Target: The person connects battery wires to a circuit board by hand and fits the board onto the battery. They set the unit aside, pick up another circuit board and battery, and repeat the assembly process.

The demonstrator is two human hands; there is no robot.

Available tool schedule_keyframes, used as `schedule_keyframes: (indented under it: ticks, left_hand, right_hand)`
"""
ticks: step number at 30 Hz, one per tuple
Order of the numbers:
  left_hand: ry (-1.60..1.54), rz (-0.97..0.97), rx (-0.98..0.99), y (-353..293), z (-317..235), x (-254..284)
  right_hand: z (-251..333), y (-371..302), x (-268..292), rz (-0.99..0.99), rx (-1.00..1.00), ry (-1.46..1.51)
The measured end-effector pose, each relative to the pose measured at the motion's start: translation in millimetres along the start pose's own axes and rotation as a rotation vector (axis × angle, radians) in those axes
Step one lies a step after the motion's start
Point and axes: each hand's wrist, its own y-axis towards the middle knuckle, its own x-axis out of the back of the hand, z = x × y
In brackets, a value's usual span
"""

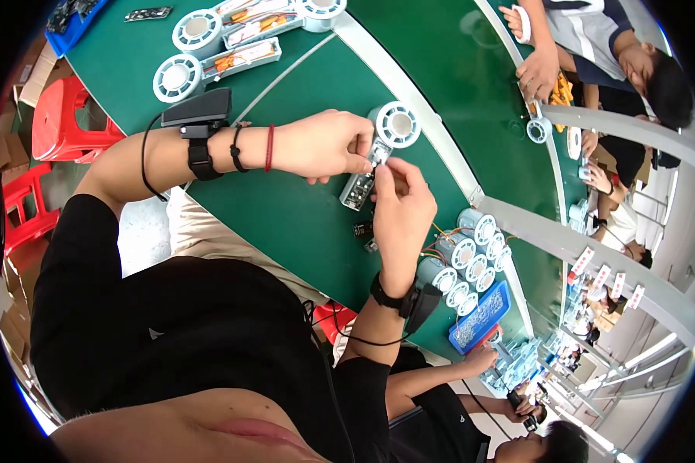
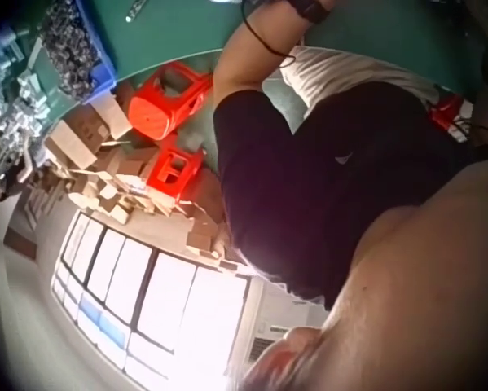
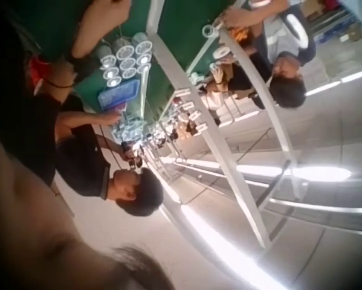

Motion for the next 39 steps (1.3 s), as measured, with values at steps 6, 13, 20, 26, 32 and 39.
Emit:
schedule_keyframes:
  ticks: [6, 13, 20, 26, 32, 39]
  left_hand:
    - [0.503, -0.144, -0.255, 1, -1, -7]
    - [1.317, -0.801, -0.533, -33, -5, 25]
    - [1.724, -0.761, -0.594, -71, 37, 67]
    - [1.599, -0.656, -0.542, -105, 27, 56]
    - [1.524, -0.187, -0.951, -105, 8, 2]
    - [1.480, -0.132, -1.272, -23, 11, 8]
  right_hand:
    - [41, -20, -3, 0.087, 0.030, -0.628]
    - [49, 120, 27, 0.073, 0.268, -0.838]
    - [43, 271, 58, 0.080, 0.124, -0.917]
    - [30, 75, 53, 0.022, 0.218, -0.963]
    - [6, 17, 41, 0.020, -0.028, -0.950]
    - [4, 19, 43, 0.061, 0.060, -0.373]
